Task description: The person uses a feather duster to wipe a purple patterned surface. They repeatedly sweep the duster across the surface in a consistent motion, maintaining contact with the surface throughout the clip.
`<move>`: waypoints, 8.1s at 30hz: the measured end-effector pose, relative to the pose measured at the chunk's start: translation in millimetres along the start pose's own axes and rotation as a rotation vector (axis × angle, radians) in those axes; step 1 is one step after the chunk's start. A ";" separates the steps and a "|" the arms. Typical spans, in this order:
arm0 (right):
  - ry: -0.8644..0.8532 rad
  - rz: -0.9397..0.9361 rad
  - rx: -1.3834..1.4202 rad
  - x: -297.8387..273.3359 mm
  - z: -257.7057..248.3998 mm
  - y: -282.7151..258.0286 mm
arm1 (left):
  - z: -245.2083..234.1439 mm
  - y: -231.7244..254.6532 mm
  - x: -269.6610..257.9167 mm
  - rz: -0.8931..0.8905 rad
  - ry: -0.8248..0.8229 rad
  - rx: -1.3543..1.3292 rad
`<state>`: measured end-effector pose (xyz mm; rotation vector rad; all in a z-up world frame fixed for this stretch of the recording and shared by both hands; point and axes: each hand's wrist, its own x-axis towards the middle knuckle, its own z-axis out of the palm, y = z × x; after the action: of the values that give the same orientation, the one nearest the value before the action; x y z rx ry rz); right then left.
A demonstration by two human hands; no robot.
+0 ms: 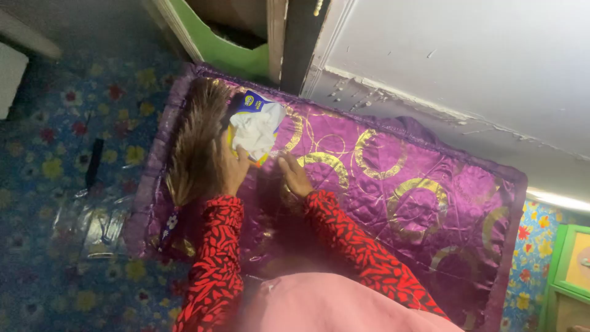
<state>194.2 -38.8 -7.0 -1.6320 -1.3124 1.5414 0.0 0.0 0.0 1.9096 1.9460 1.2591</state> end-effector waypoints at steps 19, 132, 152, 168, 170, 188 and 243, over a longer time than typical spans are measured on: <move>0.372 0.057 0.569 -7.7 18.4 11.5 | 23.1 18.9 -58.0 -0.341 -0.155 -0.361; 2.085 1.016 0.196 -1077.8 -89.1 636.0 | -100.7 618.5 -764.9 1.001 -1.081 -0.222; 0.883 0.006 -0.561 -749.9 -119.9 240.4 | -188.7 431.8 -557.1 0.599 -0.651 0.002; 0.395 -0.118 -0.620 -579.0 -150.4 205.6 | -150.2 360.5 -475.7 0.304 -0.471 0.113; 0.380 -0.146 -0.630 -553.2 -165.0 191.0 | -135.7 363.3 -454.4 0.297 -0.429 0.125; 0.261 -0.279 -0.750 -406.4 -186.4 145.3 | -103.8 239.5 -317.0 0.127 -0.208 0.426; 0.817 -0.062 -0.793 -486.4 -208.9 102.2 | 38.7 157.2 -357.3 0.175 -0.655 0.054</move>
<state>482.8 -464.2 155.4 -2.2780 -1.5016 0.1579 210.1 -320.4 -83.6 2.1838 1.5033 0.4959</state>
